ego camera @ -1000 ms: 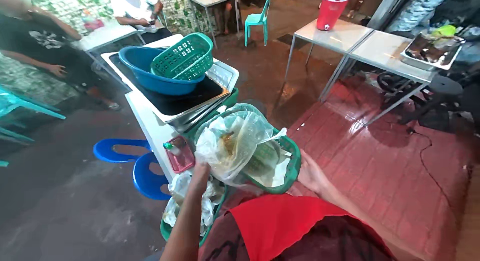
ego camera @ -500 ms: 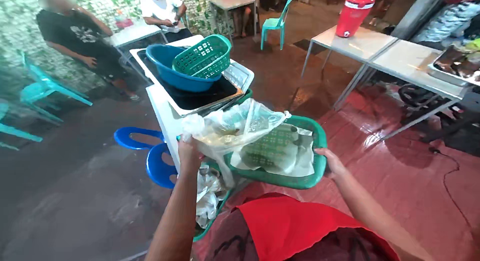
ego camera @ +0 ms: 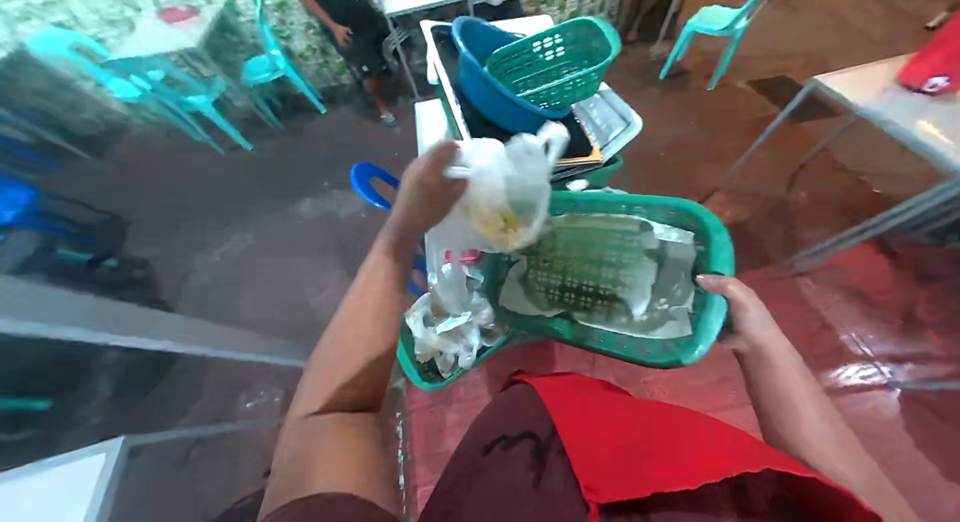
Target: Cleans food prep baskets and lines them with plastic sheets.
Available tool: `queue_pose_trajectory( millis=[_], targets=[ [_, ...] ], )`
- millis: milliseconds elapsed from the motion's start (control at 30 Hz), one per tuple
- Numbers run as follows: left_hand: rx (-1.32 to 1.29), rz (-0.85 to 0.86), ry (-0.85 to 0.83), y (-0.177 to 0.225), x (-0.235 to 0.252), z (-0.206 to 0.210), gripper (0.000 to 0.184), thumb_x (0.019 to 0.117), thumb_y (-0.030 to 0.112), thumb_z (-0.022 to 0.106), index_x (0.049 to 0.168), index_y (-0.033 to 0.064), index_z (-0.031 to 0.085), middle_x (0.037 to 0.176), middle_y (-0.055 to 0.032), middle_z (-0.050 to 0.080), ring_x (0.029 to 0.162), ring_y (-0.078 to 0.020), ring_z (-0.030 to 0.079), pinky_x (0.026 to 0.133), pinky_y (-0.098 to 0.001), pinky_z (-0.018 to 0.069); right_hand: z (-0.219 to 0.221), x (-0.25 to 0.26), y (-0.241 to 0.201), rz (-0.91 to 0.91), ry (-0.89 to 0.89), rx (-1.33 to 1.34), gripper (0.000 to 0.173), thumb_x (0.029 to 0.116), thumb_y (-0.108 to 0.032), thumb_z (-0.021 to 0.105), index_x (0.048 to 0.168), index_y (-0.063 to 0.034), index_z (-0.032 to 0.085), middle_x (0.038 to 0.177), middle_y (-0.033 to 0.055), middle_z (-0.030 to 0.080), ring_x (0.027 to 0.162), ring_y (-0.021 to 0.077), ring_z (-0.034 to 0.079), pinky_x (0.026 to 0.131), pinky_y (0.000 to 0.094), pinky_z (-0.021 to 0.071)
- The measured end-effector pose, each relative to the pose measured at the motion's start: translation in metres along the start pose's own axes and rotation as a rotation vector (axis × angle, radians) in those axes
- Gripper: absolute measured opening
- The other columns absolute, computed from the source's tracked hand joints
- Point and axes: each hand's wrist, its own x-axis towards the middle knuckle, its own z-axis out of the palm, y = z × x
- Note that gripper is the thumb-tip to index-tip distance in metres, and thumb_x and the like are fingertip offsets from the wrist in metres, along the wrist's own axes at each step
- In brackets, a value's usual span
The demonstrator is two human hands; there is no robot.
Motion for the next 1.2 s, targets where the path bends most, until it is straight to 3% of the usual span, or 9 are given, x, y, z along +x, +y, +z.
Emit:
queue_pose_trajectory(
  millis=[100, 167, 300, 400, 533, 733, 933, 1100, 1200],
  targets=[
    [0.026, -0.345, 0.123, -0.026, -0.060, -0.032, 0.063, 0.0903, 0.005, 0.071, 0.146, 0.0006, 0.042, 0.124, -0.0266, 0.064, 0.113, -0.0395, 0.065, 0.097, -0.0576, 0.0529, -0.013, -0.006, 0.010, 0.003, 0.142, 0.131, 0.026, 0.0978, -0.023, 0.040, 0.120, -0.0158, 0.052, 0.088, -0.0080, 0.071, 0.077, 0.0025, 0.070, 0.068, 0.0253, 0.0621],
    [0.104, -0.536, 0.009, -0.050, -0.107, -0.006, 0.075, 0.0870, 0.001, 0.074, 0.152, 0.0056, 0.037, 0.122, -0.0295, 0.064, 0.109, -0.0485, 0.065, 0.091, -0.0675, 0.0518, -0.026, -0.009, 0.018, -0.019, 0.204, 0.189, 0.026, 0.0995, -0.024, 0.037, 0.121, -0.0179, 0.051, 0.089, -0.0092, 0.071, 0.080, 0.0015, 0.070, 0.069, 0.0247, 0.0623],
    [0.281, -0.471, -0.457, -0.137, -0.193, 0.126, 0.040, 0.0923, 0.003, 0.063, 0.132, 0.0027, 0.063, 0.133, -0.0262, 0.061, 0.122, -0.0463, 0.060, 0.102, -0.0645, 0.0479, -0.038, -0.014, 0.015, -0.045, 0.289, 0.224, 0.024, 0.1006, -0.024, 0.035, 0.119, -0.0215, 0.051, 0.088, -0.0121, 0.070, 0.079, -0.0012, 0.070, 0.068, 0.0215, 0.0615],
    [0.309, -0.542, -0.579, -0.164, -0.227, 0.197, 0.036, 0.0945, 0.003, 0.060, 0.130, 0.0054, 0.066, 0.144, -0.0245, 0.054, 0.128, -0.0449, 0.056, 0.103, -0.0606, 0.0492, -0.031, -0.016, 0.005, -0.040, 0.306, 0.205, 0.023, 0.1030, -0.025, 0.033, 0.118, -0.0210, 0.051, 0.087, -0.0100, 0.070, 0.078, 0.0005, 0.070, 0.068, 0.0226, 0.0617],
    [0.347, -0.643, -0.827, -0.173, -0.214, 0.220, 0.055, 0.0894, 0.005, 0.067, 0.143, 0.0067, 0.055, 0.156, -0.0224, 0.042, 0.129, -0.0448, 0.056, 0.100, -0.0619, 0.0517, -0.014, -0.017, 0.000, 0.021, 0.324, 0.209, 0.025, 0.1045, -0.029, 0.032, 0.114, -0.0193, 0.053, 0.081, -0.0052, 0.069, 0.069, 0.0044, 0.068, 0.058, 0.0244, 0.0585],
    [0.152, -0.510, -1.112, -0.140, -0.144, 0.147, 0.067, 0.0947, 0.014, 0.068, 0.155, 0.0041, 0.041, 0.151, -0.0273, 0.049, 0.141, -0.0445, 0.046, 0.115, -0.0639, 0.0343, -0.012, -0.018, 0.007, 0.046, 0.330, 0.292, 0.027, 0.1073, -0.029, 0.035, 0.114, -0.0125, 0.056, 0.079, 0.0022, 0.068, 0.066, 0.0106, 0.067, 0.058, 0.0274, 0.0571],
    [0.365, -0.212, -0.790, -0.109, -0.106, 0.110, 0.064, 0.0759, 0.033, 0.091, 0.130, 0.0089, 0.068, 0.141, -0.0263, 0.057, 0.135, -0.0528, 0.045, 0.104, -0.0731, 0.0390, -0.005, -0.027, 0.018, 0.058, 0.317, 0.324, 0.029, 0.1070, -0.028, 0.042, 0.126, -0.0081, 0.052, 0.086, 0.0056, 0.069, 0.072, 0.0128, 0.069, 0.061, 0.0294, 0.0584],
    [0.114, 0.254, -0.155, -0.032, -0.064, 0.078, 0.041, 0.0933, 0.029, 0.065, 0.109, -0.0080, 0.069, 0.112, -0.0325, 0.067, 0.108, -0.0552, 0.062, 0.092, -0.0708, 0.0481, 0.008, -0.039, 0.016, 0.032, 0.257, 0.367, 0.053, 0.1053, -0.024, 0.048, 0.154, -0.0088, 0.032, 0.105, 0.0083, 0.069, 0.087, 0.0133, 0.070, 0.076, 0.0316, 0.0602],
    [0.143, 0.363, -0.221, 0.035, -0.034, 0.091, 0.038, 0.0944, 0.021, 0.070, 0.123, -0.0041, 0.067, 0.129, -0.0295, 0.063, 0.122, -0.0531, 0.057, 0.100, -0.0709, 0.0440, 0.019, -0.042, 0.017, 0.010, 0.209, 0.375, 0.056, 0.1023, -0.022, 0.050, 0.154, -0.0092, 0.031, 0.110, 0.0091, 0.068, 0.092, 0.0133, 0.070, 0.080, 0.0321, 0.0603]
  ],
)
